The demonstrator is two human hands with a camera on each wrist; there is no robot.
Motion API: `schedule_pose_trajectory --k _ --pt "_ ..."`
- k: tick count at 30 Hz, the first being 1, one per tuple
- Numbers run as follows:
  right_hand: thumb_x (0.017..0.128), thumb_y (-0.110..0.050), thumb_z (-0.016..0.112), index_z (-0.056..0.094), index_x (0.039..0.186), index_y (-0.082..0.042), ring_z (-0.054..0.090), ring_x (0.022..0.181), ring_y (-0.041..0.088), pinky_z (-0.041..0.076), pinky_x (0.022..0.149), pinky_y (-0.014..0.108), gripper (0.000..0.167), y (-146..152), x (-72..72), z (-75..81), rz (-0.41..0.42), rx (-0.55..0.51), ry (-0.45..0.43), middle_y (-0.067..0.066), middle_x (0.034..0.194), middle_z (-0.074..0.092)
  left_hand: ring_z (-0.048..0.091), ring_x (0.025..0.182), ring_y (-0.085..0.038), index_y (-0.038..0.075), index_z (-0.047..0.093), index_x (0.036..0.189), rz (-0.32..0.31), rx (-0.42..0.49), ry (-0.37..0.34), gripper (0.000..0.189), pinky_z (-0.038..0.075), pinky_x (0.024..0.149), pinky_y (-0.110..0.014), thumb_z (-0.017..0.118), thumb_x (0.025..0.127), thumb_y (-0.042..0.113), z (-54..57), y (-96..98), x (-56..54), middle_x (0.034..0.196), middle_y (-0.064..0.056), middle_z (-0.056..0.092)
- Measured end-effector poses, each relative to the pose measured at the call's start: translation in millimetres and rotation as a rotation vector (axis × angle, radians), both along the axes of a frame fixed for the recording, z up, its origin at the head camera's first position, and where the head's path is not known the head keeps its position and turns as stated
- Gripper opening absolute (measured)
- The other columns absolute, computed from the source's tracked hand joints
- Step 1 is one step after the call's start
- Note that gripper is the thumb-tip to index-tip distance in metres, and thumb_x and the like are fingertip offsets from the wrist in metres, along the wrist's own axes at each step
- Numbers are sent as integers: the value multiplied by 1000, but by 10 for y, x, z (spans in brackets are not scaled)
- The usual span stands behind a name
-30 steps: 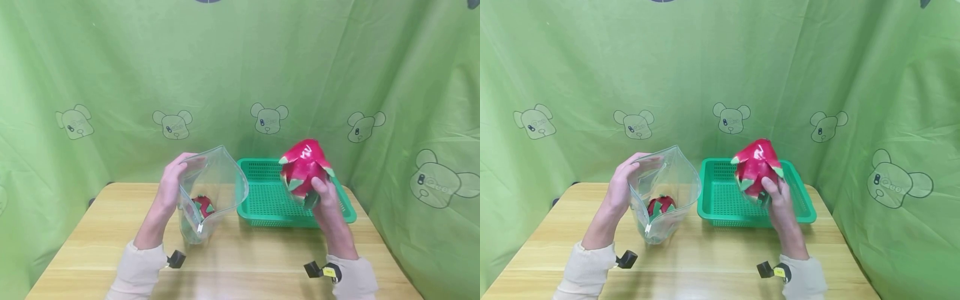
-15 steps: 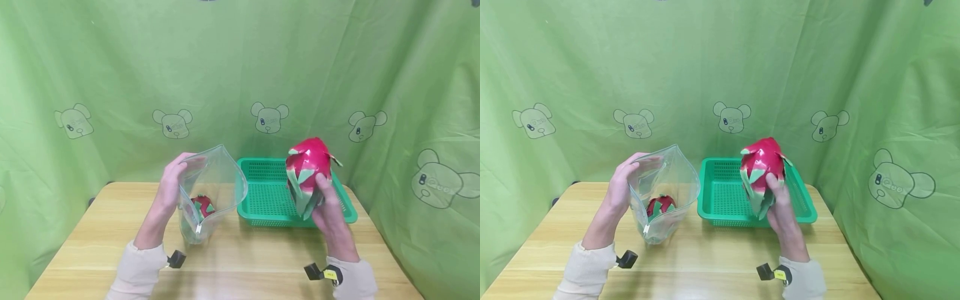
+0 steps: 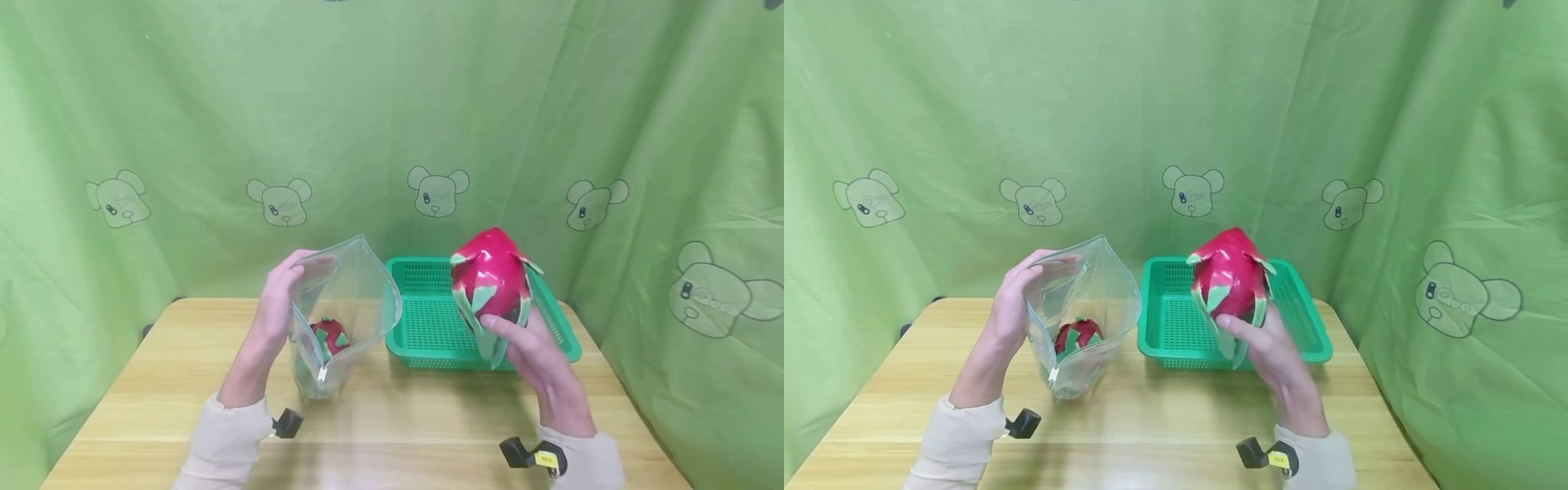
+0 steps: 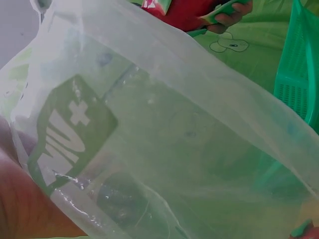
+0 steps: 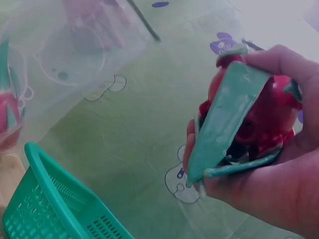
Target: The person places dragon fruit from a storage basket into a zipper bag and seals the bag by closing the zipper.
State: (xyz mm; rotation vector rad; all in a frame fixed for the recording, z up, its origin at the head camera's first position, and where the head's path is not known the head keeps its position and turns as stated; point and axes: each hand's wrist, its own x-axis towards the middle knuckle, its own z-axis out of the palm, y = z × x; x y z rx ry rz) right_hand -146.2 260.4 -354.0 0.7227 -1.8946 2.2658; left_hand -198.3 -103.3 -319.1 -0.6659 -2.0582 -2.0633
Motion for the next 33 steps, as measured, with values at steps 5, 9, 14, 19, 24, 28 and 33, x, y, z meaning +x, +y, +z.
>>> schedule_pose_trajectory --k 5,9,14,19,24,28,33 --pt "95 0 51 25 159 -15 56 128 28 52 103 35 71 -23 4 16 -42 -101 -53 16 150 44 62 122 -29 -3 61 129 -3 1 0 45 40 113 -44 27 105 13 4 2 13 132 -23 64" --pt "98 -8 47 23 160 -20 62 122 29 56 94 34 67 -14 -15 38 10 -227 -102 16 149 47 62 122 -30 -3 61 129 -4 8 1 45 40 113 -44 27 105 13 11 1 19 132 -24 64" --pt "101 -15 44 24 159 -18 68 104 27 60 77 33 61 -20 -8 19 75 -232 -134 18 139 53 62 121 -30 -4 62 128 -5 8 2 45 40 113 -44 27 105 13 18 6 22 130 -22 65" --pt "102 -21 43 24 158 -18 69 88 24 59 68 28 59 -36 13 14 77 -241 -134 17 130 59 62 121 -29 -4 62 128 -9 15 -2 45 41 113 -43 28 104 13 26 9 29 129 -20 66" --pt "102 -18 46 24 158 -20 69 82 21 60 68 26 61 -28 24 34 0 -285 -135 18 127 64 63 121 -29 -4 61 128 -8 17 8 45 41 113 -43 27 104 12 24 6 27 129 -20 66" --pt "102 -14 51 26 158 -20 71 89 21 61 74 28 62 -32 51 39 -99 -266 -132 17 132 63 62 121 -30 -5 61 129 -12 13 13 45 41 113 -44 27 104 12 21 9 24 130 -20 66" --pt "103 -18 53 30 155 -20 71 93 20 59 75 27 57 -51 75 13 -231 -200 -130 11 132 64 62 122 -31 -5 61 128 -12 10 14 45 40 113 -45 27 104 13 10 16 28 130 -21 66"
